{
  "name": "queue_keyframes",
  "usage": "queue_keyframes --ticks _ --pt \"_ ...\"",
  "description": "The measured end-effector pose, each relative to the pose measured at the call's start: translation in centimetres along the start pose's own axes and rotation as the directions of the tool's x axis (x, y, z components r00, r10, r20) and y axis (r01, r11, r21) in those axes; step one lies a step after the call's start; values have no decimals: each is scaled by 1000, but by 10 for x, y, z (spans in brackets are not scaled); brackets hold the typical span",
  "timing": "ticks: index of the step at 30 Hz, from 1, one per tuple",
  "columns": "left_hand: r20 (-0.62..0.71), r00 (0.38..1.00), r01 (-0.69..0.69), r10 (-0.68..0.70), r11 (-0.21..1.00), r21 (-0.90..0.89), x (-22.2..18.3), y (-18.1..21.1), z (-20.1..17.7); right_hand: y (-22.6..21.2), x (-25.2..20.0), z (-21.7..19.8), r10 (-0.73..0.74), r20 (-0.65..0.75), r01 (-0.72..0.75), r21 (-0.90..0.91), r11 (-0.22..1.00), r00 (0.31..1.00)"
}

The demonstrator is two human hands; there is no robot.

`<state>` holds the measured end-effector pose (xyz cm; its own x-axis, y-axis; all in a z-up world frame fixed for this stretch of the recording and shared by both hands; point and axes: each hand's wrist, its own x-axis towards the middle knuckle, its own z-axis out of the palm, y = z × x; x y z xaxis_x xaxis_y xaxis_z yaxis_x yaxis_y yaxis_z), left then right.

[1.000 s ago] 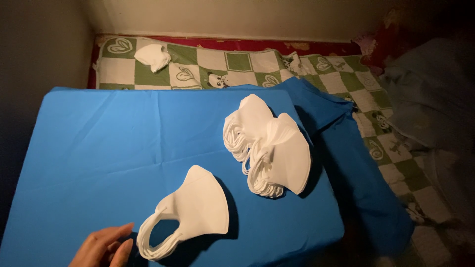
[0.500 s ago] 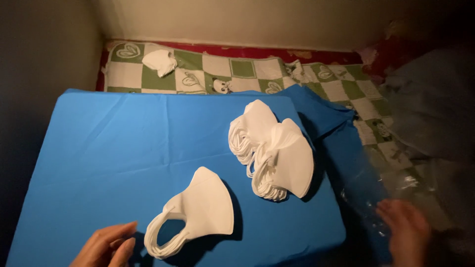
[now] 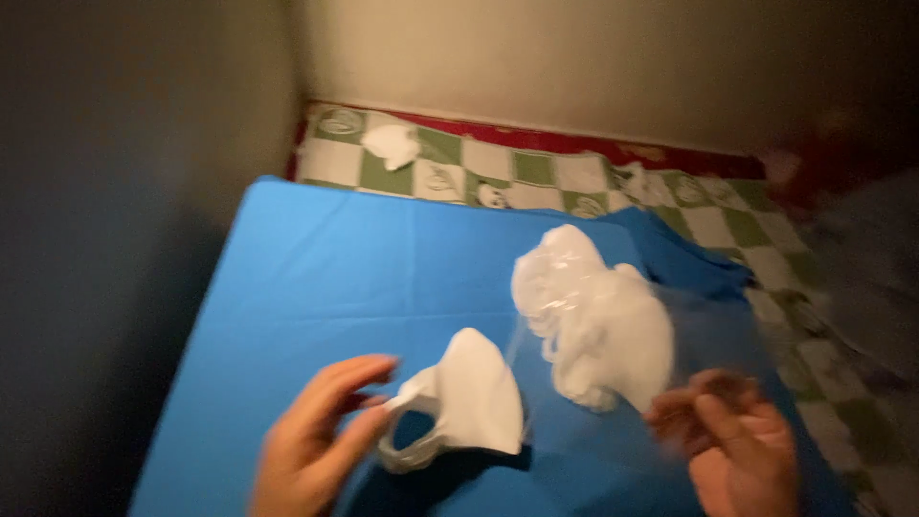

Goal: Stacking white fabric masks into a neat pile on a blue surface and placing one mask into a clear plastic bag.

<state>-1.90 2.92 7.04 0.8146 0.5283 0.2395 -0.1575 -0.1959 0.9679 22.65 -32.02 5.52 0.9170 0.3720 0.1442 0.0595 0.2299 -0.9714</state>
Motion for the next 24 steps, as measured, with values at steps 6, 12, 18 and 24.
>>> queue_keyframes --ticks 6,12,18,24 --pt "162 801 585 -576 698 -413 35 26 30 17 0 82 309 -131 -300 82 950 942" --pt "123 842 526 -525 753 -395 43 30 20 8 2 115 344 -62 -344 14 939 937" --pt "-154 904 -378 399 913 152 44 79 -15 9 13 147 233 -62 -241 -181 953 970" --pt "289 644 -563 709 183 806 62 42 -18 35 11 157 523 -34 -377 -734 565 852"
